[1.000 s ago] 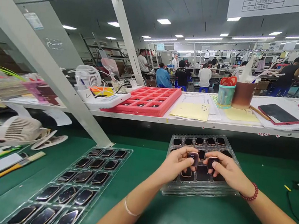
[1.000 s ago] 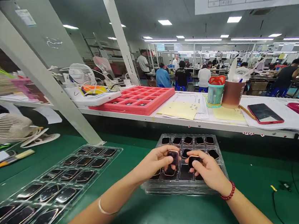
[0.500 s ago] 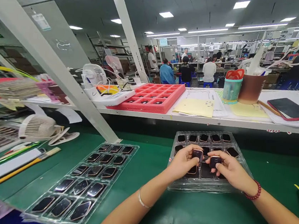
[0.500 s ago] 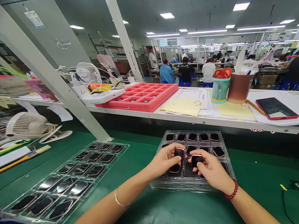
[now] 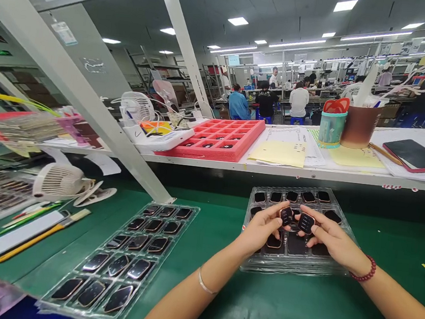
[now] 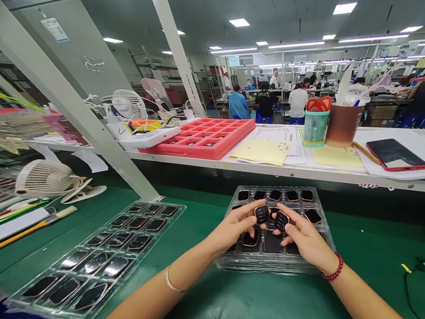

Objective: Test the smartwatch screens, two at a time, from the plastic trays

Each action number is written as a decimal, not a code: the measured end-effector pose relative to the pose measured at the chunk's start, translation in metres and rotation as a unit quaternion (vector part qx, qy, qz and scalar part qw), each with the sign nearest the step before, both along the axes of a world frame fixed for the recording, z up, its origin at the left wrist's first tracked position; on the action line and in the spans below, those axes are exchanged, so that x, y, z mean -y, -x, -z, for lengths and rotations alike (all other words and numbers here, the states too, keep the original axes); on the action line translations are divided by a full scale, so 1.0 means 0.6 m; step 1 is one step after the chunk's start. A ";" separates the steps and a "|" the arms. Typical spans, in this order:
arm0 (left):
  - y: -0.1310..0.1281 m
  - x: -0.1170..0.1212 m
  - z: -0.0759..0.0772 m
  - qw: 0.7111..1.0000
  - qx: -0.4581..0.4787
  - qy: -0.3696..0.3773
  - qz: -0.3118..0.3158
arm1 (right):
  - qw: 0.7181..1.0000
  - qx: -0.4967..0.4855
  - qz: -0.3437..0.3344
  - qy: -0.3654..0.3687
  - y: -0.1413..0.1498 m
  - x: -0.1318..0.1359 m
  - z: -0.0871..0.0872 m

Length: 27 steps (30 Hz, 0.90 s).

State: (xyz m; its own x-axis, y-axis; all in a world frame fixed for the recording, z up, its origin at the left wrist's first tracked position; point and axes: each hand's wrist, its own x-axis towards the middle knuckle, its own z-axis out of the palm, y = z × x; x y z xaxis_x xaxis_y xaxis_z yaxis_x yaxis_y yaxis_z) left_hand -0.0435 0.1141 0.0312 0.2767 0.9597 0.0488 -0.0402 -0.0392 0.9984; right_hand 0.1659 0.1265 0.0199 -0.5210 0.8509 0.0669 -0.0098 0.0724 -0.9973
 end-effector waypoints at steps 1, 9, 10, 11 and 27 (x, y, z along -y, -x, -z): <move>0.001 -0.001 0.000 1.000 0.002 0.004 0.004 | 1.000 -0.009 -0.001 0.010 -0.001 -0.002 0.000; 0.002 -0.003 0.012 0.997 0.019 0.020 0.069 | 1.000 -0.010 -0.025 0.006 -0.002 -0.005 0.009; 0.003 -0.002 0.013 0.997 0.015 0.018 0.076 | 1.000 -0.007 -0.030 0.000 -0.003 -0.004 0.010; 0.003 -0.002 0.014 0.997 0.010 0.016 0.081 | 0.999 -0.002 -0.034 -0.005 -0.003 -0.004 0.011; 0.004 0.001 0.010 0.996 -0.007 0.023 0.091 | 0.998 0.037 -0.043 -0.029 -0.001 -0.001 0.009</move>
